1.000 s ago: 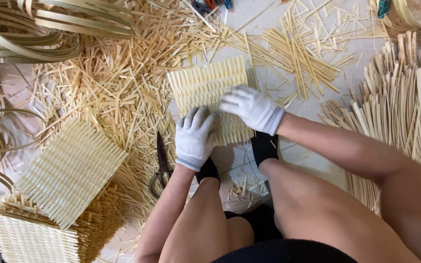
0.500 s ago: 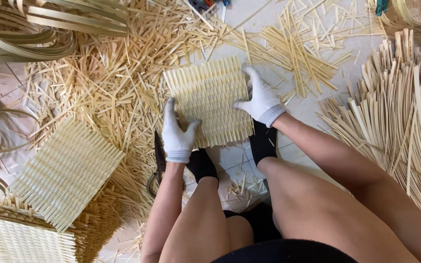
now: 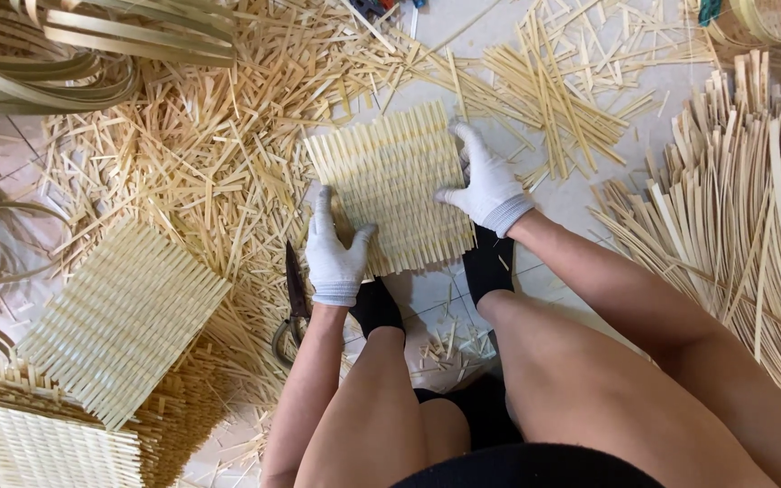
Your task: Trimming and assembling bamboo strips onto circular frames to create baskets.
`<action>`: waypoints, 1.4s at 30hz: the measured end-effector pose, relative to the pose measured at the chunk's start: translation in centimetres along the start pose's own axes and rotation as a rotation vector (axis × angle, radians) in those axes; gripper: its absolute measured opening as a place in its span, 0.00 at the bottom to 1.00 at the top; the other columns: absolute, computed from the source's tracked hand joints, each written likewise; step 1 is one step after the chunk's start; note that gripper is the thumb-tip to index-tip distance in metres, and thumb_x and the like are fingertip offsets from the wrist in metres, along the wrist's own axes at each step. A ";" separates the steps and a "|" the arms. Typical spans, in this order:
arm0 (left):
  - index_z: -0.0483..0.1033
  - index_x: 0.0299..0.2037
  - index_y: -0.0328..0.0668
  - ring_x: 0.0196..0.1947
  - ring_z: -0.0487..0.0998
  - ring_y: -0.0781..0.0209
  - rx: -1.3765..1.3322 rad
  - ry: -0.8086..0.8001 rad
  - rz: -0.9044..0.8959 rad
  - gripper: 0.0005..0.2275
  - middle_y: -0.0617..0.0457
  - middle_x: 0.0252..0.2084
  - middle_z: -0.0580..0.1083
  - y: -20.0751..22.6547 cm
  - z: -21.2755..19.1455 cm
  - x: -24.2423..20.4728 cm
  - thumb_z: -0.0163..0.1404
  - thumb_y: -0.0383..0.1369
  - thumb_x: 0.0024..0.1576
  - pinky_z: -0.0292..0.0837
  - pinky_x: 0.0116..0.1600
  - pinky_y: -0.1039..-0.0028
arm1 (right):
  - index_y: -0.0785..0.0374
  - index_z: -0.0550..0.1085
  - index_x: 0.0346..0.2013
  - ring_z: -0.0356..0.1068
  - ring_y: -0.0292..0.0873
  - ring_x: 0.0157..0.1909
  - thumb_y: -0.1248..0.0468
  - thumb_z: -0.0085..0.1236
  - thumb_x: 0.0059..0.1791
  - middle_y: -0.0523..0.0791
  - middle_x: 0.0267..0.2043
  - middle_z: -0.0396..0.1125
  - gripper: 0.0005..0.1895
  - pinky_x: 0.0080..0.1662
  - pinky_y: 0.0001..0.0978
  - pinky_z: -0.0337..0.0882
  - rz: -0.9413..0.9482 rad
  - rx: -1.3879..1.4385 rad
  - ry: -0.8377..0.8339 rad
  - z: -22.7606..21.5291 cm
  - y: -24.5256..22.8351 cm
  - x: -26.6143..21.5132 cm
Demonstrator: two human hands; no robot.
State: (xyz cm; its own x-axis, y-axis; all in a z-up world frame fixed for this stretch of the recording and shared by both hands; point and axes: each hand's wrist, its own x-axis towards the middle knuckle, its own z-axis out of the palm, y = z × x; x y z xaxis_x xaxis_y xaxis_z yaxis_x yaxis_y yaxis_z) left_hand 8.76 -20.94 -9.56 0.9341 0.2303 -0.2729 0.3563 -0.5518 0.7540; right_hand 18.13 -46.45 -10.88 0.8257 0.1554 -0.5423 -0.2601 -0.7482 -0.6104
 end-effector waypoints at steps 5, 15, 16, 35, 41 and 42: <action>0.57 0.73 0.40 0.58 0.75 0.38 0.031 -0.007 0.028 0.40 0.35 0.60 0.71 -0.2 0.2 -0.1 0.67 0.32 0.50 0.71 0.60 0.59 | 0.53 0.55 0.72 0.72 0.53 0.46 0.58 0.79 0.36 0.54 0.49 0.69 0.56 0.51 0.45 0.73 0.010 -0.003 0.006 -0.3 -0.4 -0.5; 0.73 0.61 0.43 0.57 0.74 0.47 0.356 -0.128 0.335 0.27 0.45 0.57 0.72 1.7 0.5 3.0 0.59 0.21 0.48 0.73 0.61 0.62 | 0.54 0.59 0.71 0.73 0.60 0.49 0.70 0.70 0.39 0.53 0.63 0.58 0.47 0.47 0.46 0.76 -0.395 -0.336 -0.031 -0.2 -4.1 0.2; 0.74 0.60 0.43 0.55 0.76 0.46 0.293 -0.156 0.316 0.24 0.45 0.56 0.73 1.2 0.8 3.4 0.59 0.22 0.51 0.74 0.60 0.63 | 0.54 0.58 0.70 0.72 0.61 0.48 0.68 0.72 0.38 0.54 0.62 0.57 0.49 0.47 0.48 0.75 -0.350 -0.348 -0.082 -0.5 -4.6 0.6; 0.72 0.57 0.46 0.43 0.80 0.51 0.042 -0.186 -0.071 0.31 0.44 0.46 0.77 2.3 0.5 8.0 0.70 0.29 0.41 0.76 0.51 0.65 | 0.45 0.59 0.68 0.66 0.63 0.56 0.65 0.80 0.31 0.54 0.60 0.55 0.56 0.54 0.52 0.70 -0.211 -0.362 -0.133 -1.3 -7.5 1.3; 0.75 0.54 0.46 0.39 0.77 0.52 0.090 -0.161 -0.140 0.27 0.46 0.43 0.75 3.6 0.4 7.6 0.70 0.30 0.42 0.75 0.49 0.65 | 0.45 0.59 0.67 0.70 0.63 0.53 0.65 0.79 0.31 0.53 0.61 0.56 0.54 0.51 0.54 0.72 -0.144 -0.345 -0.154 -1.1 -7.6 1.5; 0.75 0.54 0.46 0.39 0.77 0.52 0.091 -0.163 -0.140 0.27 0.46 0.43 0.75 3.6 0.4 7.6 0.70 0.30 0.42 0.75 0.49 0.65 | 0.45 0.59 0.67 0.70 0.63 0.53 0.65 0.79 0.31 0.53 0.61 0.56 0.54 0.51 0.54 0.72 -0.141 -0.343 -0.154 -1.1 -7.6 1.5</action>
State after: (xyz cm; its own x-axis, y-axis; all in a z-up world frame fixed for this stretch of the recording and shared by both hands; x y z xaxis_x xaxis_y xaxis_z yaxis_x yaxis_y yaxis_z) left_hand 17.14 -21.56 -9.14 0.8643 0.1807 -0.4694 0.4760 -0.5954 0.6473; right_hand 21.93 -41.22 -6.44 0.7498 0.3477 -0.5629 0.0546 -0.8804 -0.4711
